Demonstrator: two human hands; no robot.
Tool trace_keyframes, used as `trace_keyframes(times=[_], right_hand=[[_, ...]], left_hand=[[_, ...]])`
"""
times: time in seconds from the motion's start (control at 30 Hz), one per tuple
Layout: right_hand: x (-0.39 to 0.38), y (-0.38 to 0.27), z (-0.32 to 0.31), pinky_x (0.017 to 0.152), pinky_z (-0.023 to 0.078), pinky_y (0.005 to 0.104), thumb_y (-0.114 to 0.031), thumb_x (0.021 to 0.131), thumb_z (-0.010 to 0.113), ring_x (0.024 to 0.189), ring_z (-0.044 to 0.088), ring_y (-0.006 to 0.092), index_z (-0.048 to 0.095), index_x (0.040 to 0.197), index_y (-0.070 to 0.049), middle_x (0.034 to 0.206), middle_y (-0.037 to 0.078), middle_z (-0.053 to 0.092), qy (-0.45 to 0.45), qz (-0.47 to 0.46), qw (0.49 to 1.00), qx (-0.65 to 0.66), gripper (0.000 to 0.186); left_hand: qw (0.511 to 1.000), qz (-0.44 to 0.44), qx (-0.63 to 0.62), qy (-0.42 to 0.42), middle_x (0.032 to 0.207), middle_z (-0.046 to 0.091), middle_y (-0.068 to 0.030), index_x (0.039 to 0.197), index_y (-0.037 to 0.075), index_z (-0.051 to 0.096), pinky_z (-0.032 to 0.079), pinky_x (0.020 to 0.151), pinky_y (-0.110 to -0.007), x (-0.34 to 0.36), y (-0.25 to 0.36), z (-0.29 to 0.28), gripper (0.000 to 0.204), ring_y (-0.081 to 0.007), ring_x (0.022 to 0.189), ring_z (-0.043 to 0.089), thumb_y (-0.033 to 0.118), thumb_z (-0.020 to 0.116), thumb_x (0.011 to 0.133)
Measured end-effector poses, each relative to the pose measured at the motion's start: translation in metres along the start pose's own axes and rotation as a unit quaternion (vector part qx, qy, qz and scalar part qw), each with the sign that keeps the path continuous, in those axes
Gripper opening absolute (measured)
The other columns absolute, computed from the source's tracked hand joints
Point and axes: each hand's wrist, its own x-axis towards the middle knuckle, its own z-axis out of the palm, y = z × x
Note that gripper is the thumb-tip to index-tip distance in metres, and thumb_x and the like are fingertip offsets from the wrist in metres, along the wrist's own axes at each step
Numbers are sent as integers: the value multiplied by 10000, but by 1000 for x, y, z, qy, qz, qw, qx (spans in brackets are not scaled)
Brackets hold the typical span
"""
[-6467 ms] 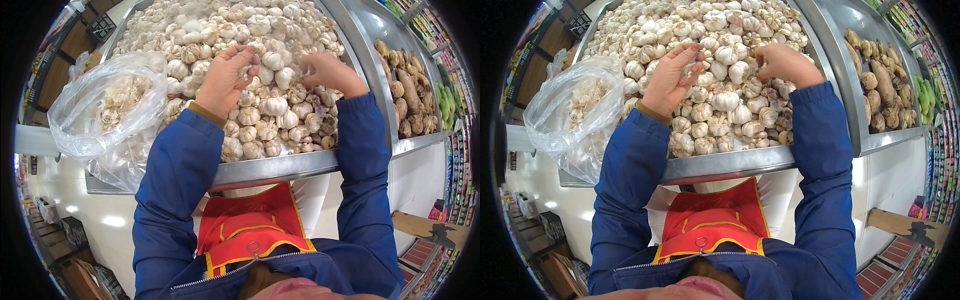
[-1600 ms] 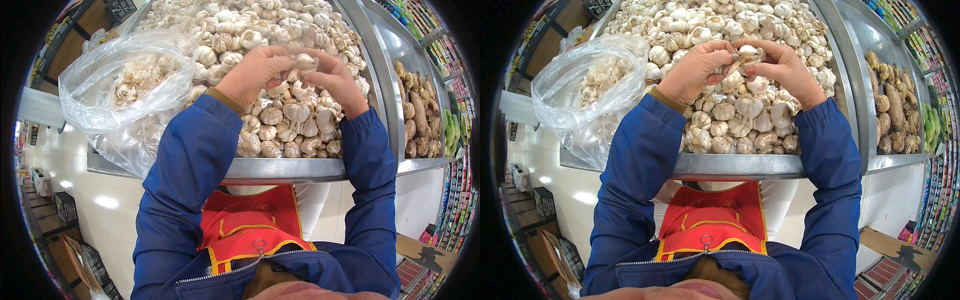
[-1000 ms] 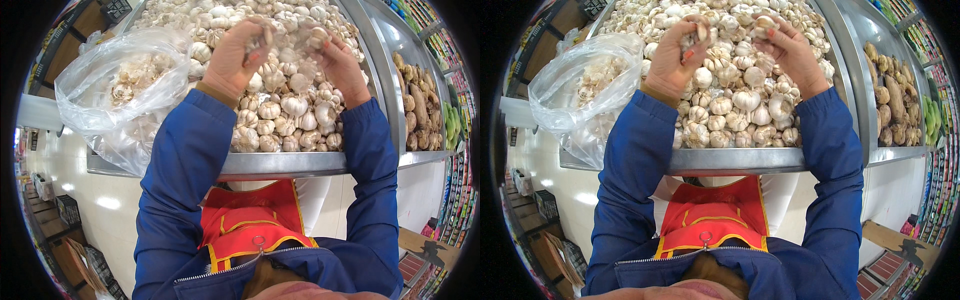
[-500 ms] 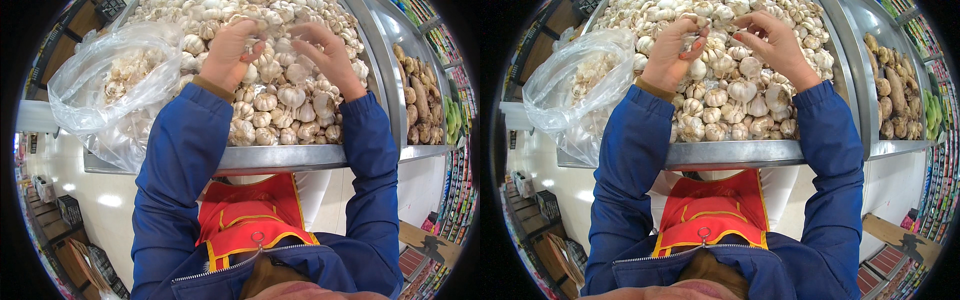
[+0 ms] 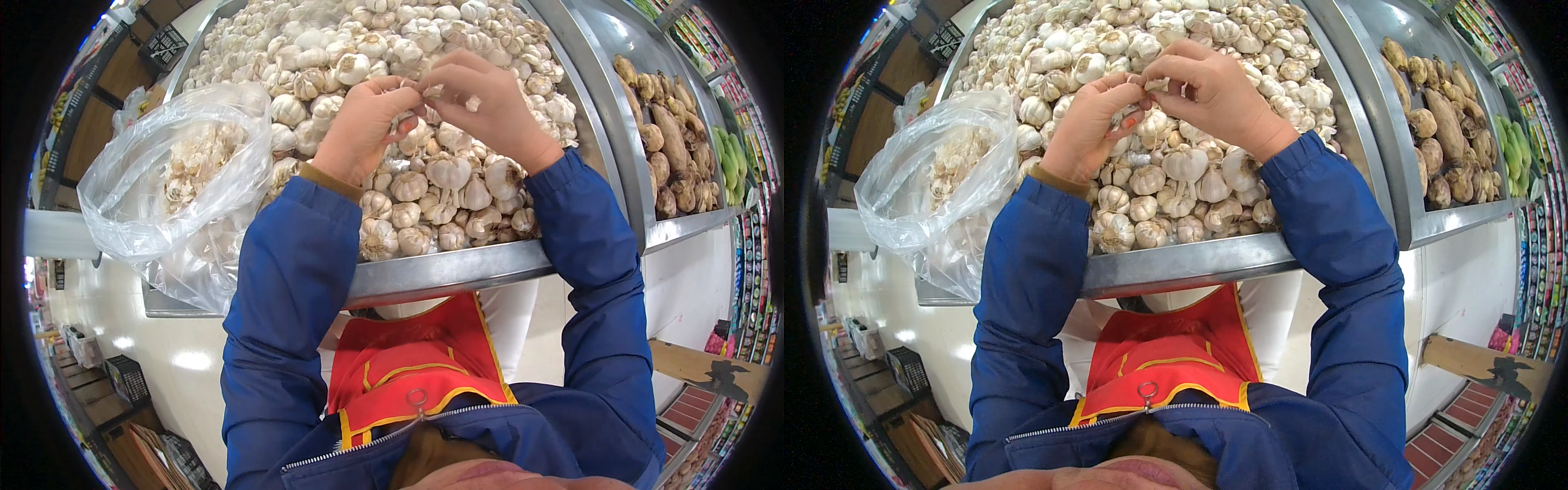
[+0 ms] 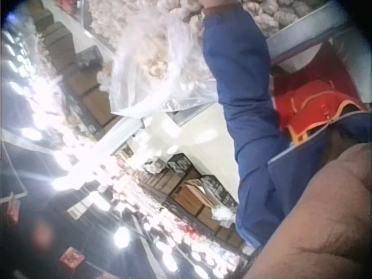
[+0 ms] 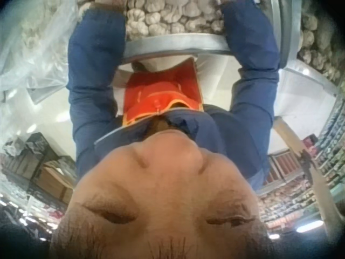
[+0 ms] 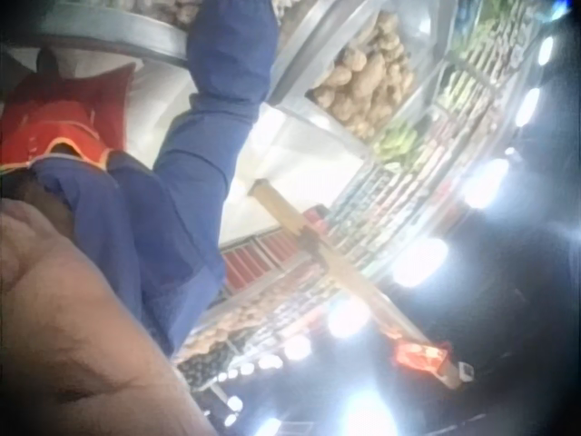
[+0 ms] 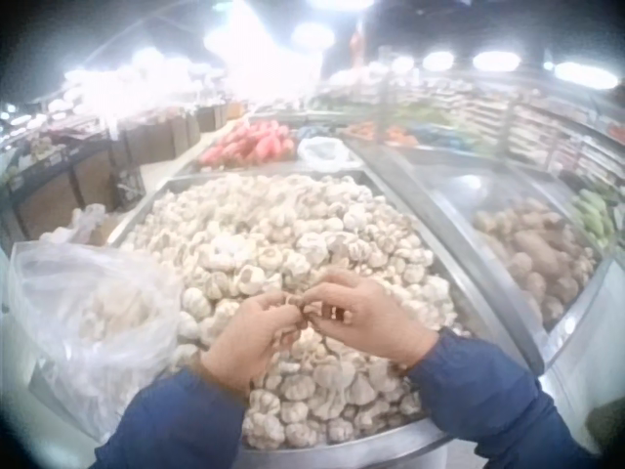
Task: The person repeatedly picks garlic bulbs from a large bin, peels off loose outer skins, and places the cleaned bulbs into a plastic bag. The person continues this process throughout the clip, handling the garlic by hand.
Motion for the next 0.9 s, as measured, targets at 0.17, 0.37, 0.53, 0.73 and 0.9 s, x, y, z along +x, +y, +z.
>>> trace_keyframes(times=[0.17, 0.37, 0.53, 0.73, 0.9], right_hand=[[-2, 11, -11, 535, 451, 217, -116, 868, 644, 639, 587, 54, 672, 903, -30, 743, 14, 634, 21, 184, 981, 57, 97], [-8, 56, -29, 716, 497, 292, -261, 917, 623, 813, 627, 122, 703, 1011, -43, 880, 59, 688, 27, 240, 962, 132, 250], [-25, 122, -81, 914, 466, 387, -385, 903, 592, 1101, 590, 318, 639, 1189, -37, 1162, 225, 627, 171, 242, 924, -241, 452], [-49, 167, -82, 940, 450, 451, -483, 879, 586, 1123, 558, 393, 531, 1307, -34, 1190, 270, 579, -5, 346, 857, -381, 623], [-36, 151, -78, 913, 476, 454, -559, 817, 619, 1067, 591, 418, 554, 1273, -51, 1134, 262, 608, -6, 397, 841, -368, 685]], left_hand=[[995, 27, -95, -21, 895, 578, -93, 975, -16, 585, 287, 424, -157, 0, 1, -4, 172, -56, 608, 459, 8, 475, 844], [981, 16, -186, -49, 919, 552, -161, 866, -28, 530, 285, 399, -169, 3, 2, -15, 98, -96, 583, 460, 60, 488, 855], [973, 23, -228, -1, 920, 560, -175, 828, 0, 518, 308, 401, -171, 2, 6, -14, 181, -118, 576, 482, 158, 500, 912], [969, 50, -230, 69, 842, 597, -140, 844, 51, 517, 367, 473, -208, 0, 11, -10, 223, -137, 602, 495, 255, 526, 933], [957, 86, -263, 88, 831, 583, -148, 854, 30, 506, 325, 438, -205, 2, 12, -21, 231, -143, 603, 496, 243, 512, 943]])
